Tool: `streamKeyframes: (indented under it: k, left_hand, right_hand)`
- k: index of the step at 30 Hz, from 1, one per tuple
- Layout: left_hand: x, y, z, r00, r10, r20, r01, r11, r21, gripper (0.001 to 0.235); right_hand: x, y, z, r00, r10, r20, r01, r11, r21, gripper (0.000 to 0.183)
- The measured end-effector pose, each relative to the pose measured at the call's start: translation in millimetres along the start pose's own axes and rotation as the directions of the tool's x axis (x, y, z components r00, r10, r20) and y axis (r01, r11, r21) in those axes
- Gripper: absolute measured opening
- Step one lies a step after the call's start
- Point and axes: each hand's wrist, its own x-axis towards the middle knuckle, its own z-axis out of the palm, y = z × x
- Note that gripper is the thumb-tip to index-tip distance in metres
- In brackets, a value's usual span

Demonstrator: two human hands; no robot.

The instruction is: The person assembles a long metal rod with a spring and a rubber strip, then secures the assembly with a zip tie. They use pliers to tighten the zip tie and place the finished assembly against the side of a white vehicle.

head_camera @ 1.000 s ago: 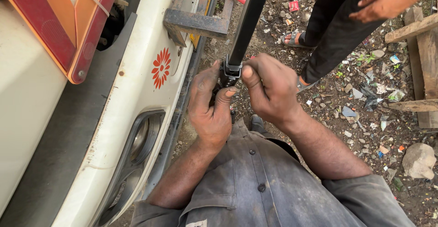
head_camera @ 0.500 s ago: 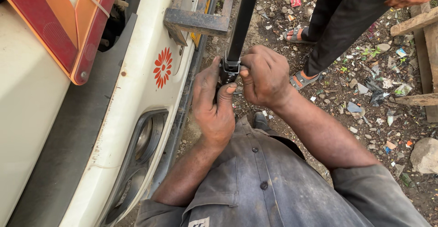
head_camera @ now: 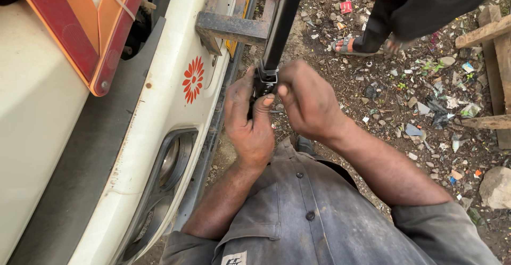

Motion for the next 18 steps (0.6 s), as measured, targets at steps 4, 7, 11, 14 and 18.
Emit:
streamKeyframes:
  k: [4, 7, 11, 14, 18]
  left_hand:
    - [4, -3, 4, 1.0, 0.019, 0.009, -0.019, 0.995, 0.099, 0.041]
    - [1, -13, 3, 1.0, 0.002, -0.007, -0.001, 0.987, 0.162, 0.041]
    - [-5, -21, -15, 0.992, -0.13, 0.004, 0.129, 0.99, 0.061, 0.031]
    - [-10, -31, -33, 0.948, -0.319, -0.01, 0.314, 0.938, -0.146, 0.042]
    - [-27, -38, -31, 0.924, -0.383, -0.019, 0.37, 0.903, -0.217, 0.039]
  right_hand:
    - [0, -6, 26, 0.979, 0.122, -0.161, -0.118, 0.992, 0.033, 0.014]
    - [-15, 0, 42, 0.862, 0.5, -0.091, -0.437, 0.82, 0.369, 0.017]
    - [-42, 36, 19, 0.839, 0.521, 0.156, -0.471, 0.552, 0.688, 0.021]
    - [-67, 57, 3, 0.818, 0.553, 0.158, -0.499, 0.544, 0.675, 0.022]
    - [-86, 54, 9, 0.866, 0.458, 0.202, -0.46, 0.569, 0.682, 0.016]
